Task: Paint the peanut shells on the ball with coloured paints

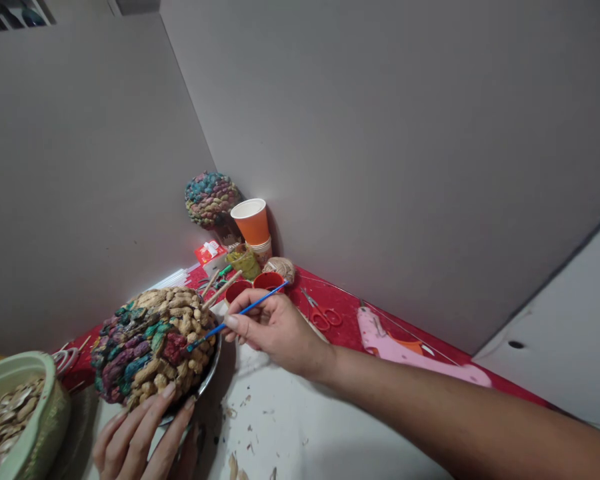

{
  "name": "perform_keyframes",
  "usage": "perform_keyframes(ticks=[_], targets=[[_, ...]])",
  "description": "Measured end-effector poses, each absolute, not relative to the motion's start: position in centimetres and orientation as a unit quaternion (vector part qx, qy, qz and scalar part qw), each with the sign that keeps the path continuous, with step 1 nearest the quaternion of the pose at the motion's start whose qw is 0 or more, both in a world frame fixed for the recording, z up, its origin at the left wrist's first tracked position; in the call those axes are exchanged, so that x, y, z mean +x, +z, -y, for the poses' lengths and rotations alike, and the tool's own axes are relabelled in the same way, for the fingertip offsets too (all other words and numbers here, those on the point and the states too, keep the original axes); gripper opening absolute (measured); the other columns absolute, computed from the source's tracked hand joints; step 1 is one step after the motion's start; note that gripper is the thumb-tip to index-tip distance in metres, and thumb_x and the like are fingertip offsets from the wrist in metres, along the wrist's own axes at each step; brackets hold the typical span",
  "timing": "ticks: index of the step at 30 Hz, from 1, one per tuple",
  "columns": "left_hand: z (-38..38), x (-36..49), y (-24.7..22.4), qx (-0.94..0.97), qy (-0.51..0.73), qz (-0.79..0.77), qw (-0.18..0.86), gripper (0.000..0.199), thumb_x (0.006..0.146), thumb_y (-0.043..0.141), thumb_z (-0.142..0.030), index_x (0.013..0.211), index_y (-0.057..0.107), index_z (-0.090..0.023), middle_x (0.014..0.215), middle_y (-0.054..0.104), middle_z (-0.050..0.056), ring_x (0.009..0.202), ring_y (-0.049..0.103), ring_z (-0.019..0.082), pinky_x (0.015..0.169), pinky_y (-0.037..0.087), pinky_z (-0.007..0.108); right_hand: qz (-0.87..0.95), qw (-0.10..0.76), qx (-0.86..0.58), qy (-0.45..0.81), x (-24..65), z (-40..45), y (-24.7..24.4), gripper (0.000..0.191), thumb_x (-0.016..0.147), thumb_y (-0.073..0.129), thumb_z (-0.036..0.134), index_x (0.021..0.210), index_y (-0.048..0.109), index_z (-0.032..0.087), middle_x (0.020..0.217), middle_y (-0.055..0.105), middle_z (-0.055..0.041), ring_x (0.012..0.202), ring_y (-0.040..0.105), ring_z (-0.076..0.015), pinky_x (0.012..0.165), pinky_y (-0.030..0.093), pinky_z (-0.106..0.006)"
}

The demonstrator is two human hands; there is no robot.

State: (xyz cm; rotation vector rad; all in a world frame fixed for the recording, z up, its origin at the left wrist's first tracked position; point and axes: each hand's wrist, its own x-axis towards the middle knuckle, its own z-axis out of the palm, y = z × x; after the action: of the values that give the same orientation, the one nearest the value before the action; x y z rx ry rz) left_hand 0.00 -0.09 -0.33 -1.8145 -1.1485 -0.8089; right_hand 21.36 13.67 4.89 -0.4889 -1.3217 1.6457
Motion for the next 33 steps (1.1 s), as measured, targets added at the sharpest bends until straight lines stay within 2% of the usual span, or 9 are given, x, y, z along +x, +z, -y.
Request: perform_keyframes(ticks=[5,9,16,22,28,33], targets=[[-0.1,0.3,0.0,-0.718,-0.331,0.449,0.417,0.021,0.084,0.068,-0.013,0.096,0.079,-0.026,0.095,0.079,0.004,0.092,0.064,0.017,0.113,0.030,0.036,0.540,0.465,-0.209,0.670,21.4,-13.8,5.1,0.036,0.073,0.081,0.047,0.078,0.062,0.017,0.062,0.069,0.0009,0.045,0.055,-0.0071,0.043,0.041,-0.020],[-0.3,0.4,0.2,-0.720,-0.337,0.443,0.414,0.018,0.086,0.066,-0.014,0.092,0.079,-0.024,0.094,0.079,0.006,0.093,0.063,0.017,0.113,0.029,0.034,0.534,0.472,-0.220,0.667,21.6,-13.9,5.5,0.038,0.072,0.082,0.049,0.079,0.061,0.017,0.062,0.067,0.0015,0.045,0.055,-0.0077,0.043,0.042,-0.020],[-0.3,0.4,0.3,-0.725,-0.336,0.439,0.412,0.019,0.086,0.065,-0.013,0.092,0.080,-0.023,0.094,0.078,0.007,0.093,0.062,0.017,0.114,0.029,0.035,0.571,0.467,-0.175,0.652,21.4,-13.4,5.1,0.027,0.077,0.079,0.040,0.080,0.065,0.017,0.068,0.070,-0.0004,0.061,0.064,-0.0099,0.057,0.049,-0.021],[-0.3,0.5,0.2,-0.719,-0.338,0.443,0.415,0.019,0.084,0.067,-0.012,0.092,0.079,-0.024,0.094,0.078,0.006,0.092,0.063,0.017,0.113,0.030,0.035,0.534,0.475,-0.207,0.668,21.7,-13.8,5.4,0.033,0.073,0.082,0.044,0.077,0.064,0.017,0.060,0.068,0.0013,0.044,0.055,-0.0077,0.045,0.045,-0.021],[-0.3,0.5,0.1,-0.717,-0.338,0.447,0.414,0.019,0.083,0.069,-0.013,0.093,0.079,-0.024,0.093,0.079,0.005,0.093,0.063,0.017,0.114,0.029,0.034,0.577,0.496,-0.150,0.631,21.7,-12.5,5.4,0.019,0.078,0.080,0.037,0.081,0.074,0.020,0.069,0.074,-0.0014,0.063,0.068,-0.0120,0.062,0.057,-0.025],[-0.4,0.5,0.1,-0.720,-0.338,0.443,0.413,0.017,0.084,0.068,-0.013,0.091,0.079,-0.023,0.091,0.079,0.007,0.094,0.062,0.016,0.114,0.027,0.033,0.619,0.541,-0.142,0.551,21.4,-11.6,5.1,0.010,0.083,0.074,0.030,0.085,0.076,0.020,0.074,0.076,-0.0028,0.066,0.070,-0.0128,0.061,0.059,-0.024]])
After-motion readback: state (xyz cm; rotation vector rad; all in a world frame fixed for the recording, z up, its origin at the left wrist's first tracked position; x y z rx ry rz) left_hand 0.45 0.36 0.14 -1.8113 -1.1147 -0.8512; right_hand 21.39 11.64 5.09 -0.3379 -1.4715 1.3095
